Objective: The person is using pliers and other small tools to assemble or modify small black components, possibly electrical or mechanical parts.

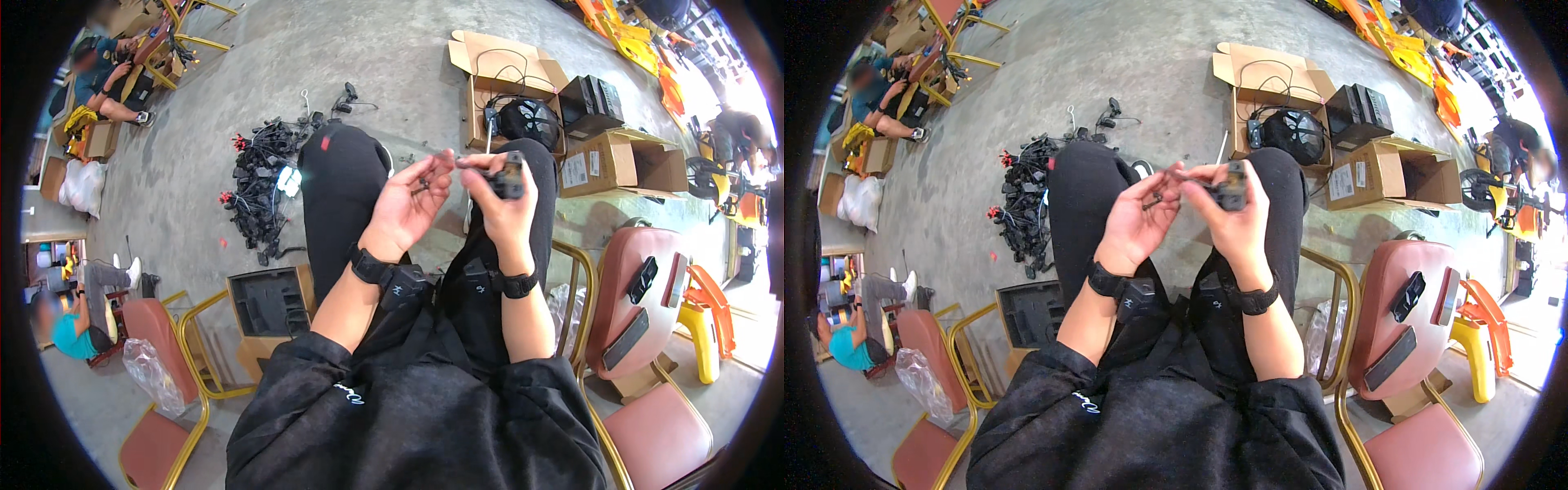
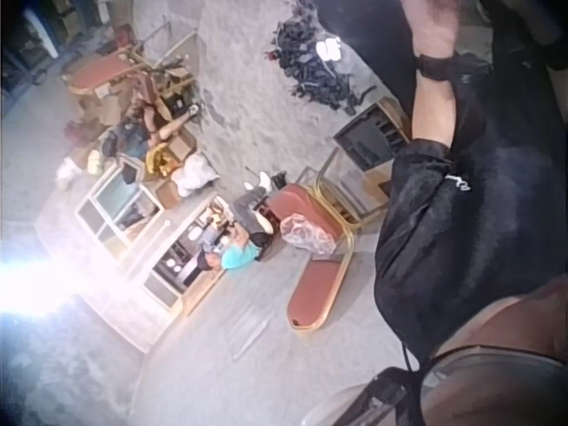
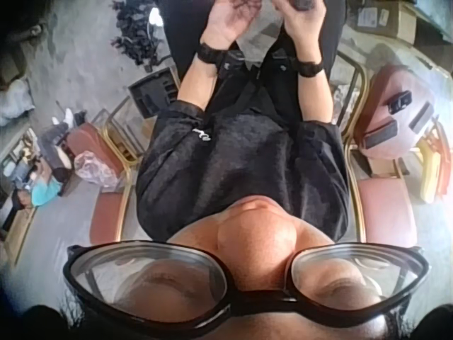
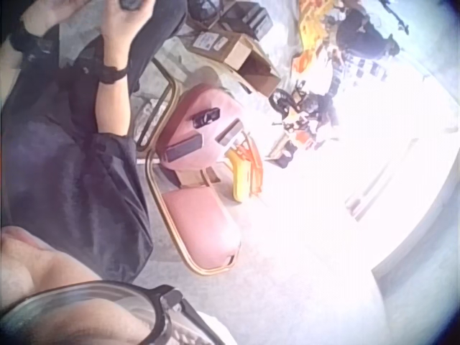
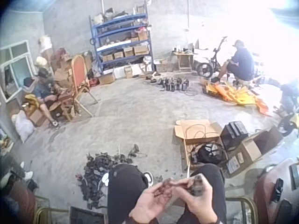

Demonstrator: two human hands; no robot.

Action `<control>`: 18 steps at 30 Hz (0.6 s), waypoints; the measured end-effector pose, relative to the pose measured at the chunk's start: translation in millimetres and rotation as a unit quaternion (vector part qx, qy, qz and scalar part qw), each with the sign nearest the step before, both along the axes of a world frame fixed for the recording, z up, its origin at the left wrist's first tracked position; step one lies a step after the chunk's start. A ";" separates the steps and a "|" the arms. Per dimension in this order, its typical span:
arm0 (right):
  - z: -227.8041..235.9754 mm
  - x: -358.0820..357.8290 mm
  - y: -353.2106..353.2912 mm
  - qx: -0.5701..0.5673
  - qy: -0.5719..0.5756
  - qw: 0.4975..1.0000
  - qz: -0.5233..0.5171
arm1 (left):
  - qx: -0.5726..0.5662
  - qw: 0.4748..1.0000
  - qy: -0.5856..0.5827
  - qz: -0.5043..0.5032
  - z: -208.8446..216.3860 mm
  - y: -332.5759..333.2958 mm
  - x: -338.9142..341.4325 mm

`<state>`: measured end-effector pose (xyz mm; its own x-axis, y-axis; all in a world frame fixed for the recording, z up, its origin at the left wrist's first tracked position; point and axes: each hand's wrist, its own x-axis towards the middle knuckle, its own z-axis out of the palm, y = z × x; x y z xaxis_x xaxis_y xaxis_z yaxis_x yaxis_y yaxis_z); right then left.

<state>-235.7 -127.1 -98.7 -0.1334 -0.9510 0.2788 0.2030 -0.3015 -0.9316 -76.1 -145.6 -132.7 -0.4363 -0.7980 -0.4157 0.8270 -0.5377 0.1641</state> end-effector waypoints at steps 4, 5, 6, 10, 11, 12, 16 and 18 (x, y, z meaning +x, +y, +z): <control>-1.4 -10.6 -4.2 0.076 -0.200 0.976 -0.047 | -0.050 0.982 0.183 0.013 12.2 -6.1 32.1; -1.1 -15.0 -4.7 0.095 -0.230 0.967 -0.058 | -0.056 0.972 0.225 0.030 16.4 -8.0 41.5; -0.4 -19.9 -4.9 0.117 -0.246 0.960 -0.065 | -0.067 0.955 0.285 0.045 20.8 -9.6 50.6; 0.3 -37.4 -2.5 0.128 -0.278 0.951 -0.048 | -0.145 0.950 0.255 0.103 28.0 -23.6 67.3; 0.1 -40.8 -1.7 0.115 -0.275 0.954 -0.043 | -0.170 0.949 0.240 0.112 27.4 -29.9 68.0; 0.2 -44.1 -0.4 0.131 -0.254 0.957 -0.057 | -0.182 0.945 0.249 0.107 26.3 -36.8 69.0; 1.4 -59.9 1.3 0.117 -0.262 0.958 0.000 | -0.281 0.899 0.324 0.088 14.5 -69.3 67.2; 2.4 -69.3 3.8 0.118 -0.331 0.935 0.048 | -0.280 0.880 0.373 0.089 4.2 -89.3 63.3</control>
